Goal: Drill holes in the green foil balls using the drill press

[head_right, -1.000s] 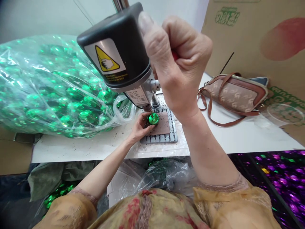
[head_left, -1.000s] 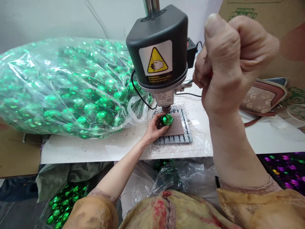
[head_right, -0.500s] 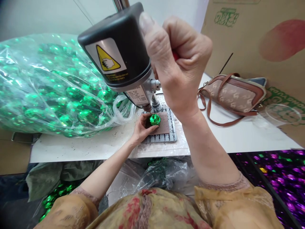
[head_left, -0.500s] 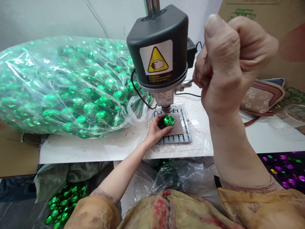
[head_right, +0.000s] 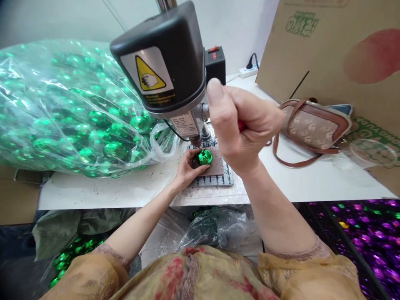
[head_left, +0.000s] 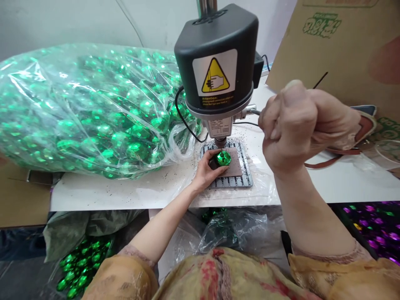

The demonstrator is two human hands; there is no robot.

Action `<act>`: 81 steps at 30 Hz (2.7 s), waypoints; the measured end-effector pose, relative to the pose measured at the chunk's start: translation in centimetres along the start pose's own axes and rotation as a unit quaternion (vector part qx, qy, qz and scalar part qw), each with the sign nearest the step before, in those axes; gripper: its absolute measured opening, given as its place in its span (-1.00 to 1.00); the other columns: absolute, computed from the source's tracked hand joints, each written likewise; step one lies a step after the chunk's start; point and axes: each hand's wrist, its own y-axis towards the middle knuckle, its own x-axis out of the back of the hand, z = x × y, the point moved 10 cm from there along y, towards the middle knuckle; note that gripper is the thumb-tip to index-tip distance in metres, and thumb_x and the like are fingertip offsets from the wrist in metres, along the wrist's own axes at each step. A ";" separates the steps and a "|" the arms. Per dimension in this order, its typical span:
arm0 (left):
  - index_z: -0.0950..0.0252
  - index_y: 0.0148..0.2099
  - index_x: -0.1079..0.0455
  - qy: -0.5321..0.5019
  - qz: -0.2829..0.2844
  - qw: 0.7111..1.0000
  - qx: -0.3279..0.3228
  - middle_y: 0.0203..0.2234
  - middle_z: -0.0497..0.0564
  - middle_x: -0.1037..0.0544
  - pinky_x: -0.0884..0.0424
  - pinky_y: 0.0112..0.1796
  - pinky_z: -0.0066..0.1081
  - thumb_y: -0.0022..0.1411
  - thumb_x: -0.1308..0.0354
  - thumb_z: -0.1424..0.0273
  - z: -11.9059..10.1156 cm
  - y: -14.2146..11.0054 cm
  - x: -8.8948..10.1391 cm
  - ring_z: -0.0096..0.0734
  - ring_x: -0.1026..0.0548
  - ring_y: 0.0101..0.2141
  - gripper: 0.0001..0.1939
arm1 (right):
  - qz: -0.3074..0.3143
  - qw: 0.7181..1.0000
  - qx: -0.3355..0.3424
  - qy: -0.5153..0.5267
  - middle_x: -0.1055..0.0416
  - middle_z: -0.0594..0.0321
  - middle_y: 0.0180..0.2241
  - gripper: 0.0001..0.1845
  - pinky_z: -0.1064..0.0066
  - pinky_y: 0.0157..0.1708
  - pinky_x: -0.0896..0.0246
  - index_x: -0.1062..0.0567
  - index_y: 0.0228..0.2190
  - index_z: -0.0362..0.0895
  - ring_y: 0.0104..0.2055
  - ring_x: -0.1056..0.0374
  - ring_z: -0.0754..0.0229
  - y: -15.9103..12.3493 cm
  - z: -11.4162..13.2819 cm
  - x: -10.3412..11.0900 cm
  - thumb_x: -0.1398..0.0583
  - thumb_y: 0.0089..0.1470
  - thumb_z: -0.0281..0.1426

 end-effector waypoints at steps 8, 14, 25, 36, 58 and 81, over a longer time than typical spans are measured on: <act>0.22 0.10 -0.36 -0.012 0.000 1.000 0.006 0.07 0.14 -0.52 -0.36 0.19 -0.02 0.04 -0.48 0.24 -0.1 -0.1 0.0 -0.10 -0.49 0.10 -0.39 | -0.003 0.999 0.031 0.011 0.08 0.35 -0.74 -0.31 0.28 -0.62 0.24 0.07 -0.73 -0.13 -0.69 0.08 0.36 -0.8 -0.6 0.8 -0.22 0.13 -0.15; 0.22 0.09 -0.36 -0.017 -0.002 1.000 0.006 0.07 0.14 -0.52 -0.35 0.20 -0.03 0.04 -0.49 0.23 0.0 0.0 0.0 -0.10 -0.49 0.10 -0.39 | -0.034 0.996 0.072 0.031 0.18 0.38 -0.72 -0.33 0.35 -0.63 0.16 0.10 -0.68 -0.13 -0.69 0.11 0.41 -1.2 -0.6 1.3 -0.24 0.13 -0.22; 0.21 0.10 -0.36 -0.022 0.001 1.000 0.011 0.05 0.13 -0.53 -0.37 0.18 -0.06 0.04 -0.48 0.21 0.0 -0.1 -0.1 -0.13 -0.50 0.09 -0.39 | 0.008 0.989 0.135 0.067 0.09 0.38 -0.77 -0.40 0.33 -0.69 0.21 0.12 -0.72 -0.14 -0.73 0.12 0.38 -2.1 -0.4 1.1 -0.17 0.10 -0.38; 0.22 0.08 -0.34 -0.011 -0.005 1.000 0.013 0.04 0.12 -0.53 -0.36 0.17 -0.08 0.04 -0.48 0.23 -0.4 -0.2 0.0 -0.13 -0.50 0.08 -0.39 | 0.002 0.984 0.166 0.064 0.11 0.43 -0.78 -0.43 0.35 -0.70 0.24 0.08 -0.73 -0.13 -0.76 0.10 0.39 -2.9 0.0 1.3 -0.18 0.07 -0.50; 0.23 0.03 -0.42 0.463 0.150 0.759 -0.432 -0.04 0.17 -0.60 -0.59 -0.22 -0.31 0.37 -0.01 0.44 -8.2 -17.0 -1.8 -0.24 -0.59 -0.17 -0.75 | -0.012 0.999 -0.026 0.027 -0.01 0.40 -0.72 -0.54 0.36 -0.53 0.14 -0.13 -0.67 -0.07 -0.65 -0.05 0.39 2.8 -0.6 -1.3 -0.16 0.19 -0.42; 0.54 -0.07 -0.50 0.767 0.097 0.632 0.044 -0.04 0.46 -0.48 -0.31 0.01 0.01 0.14 -0.11 0.61 -6.6 9.0 9.3 0.26 -0.39 0.08 -0.70 | 0.004 0.999 -0.014 0.042 -0.01 0.45 -0.74 -0.50 0.43 -0.58 0.18 -0.15 -0.73 -0.17 -0.65 -0.02 0.53 2.7 -0.5 -1.2 -0.18 0.18 -0.43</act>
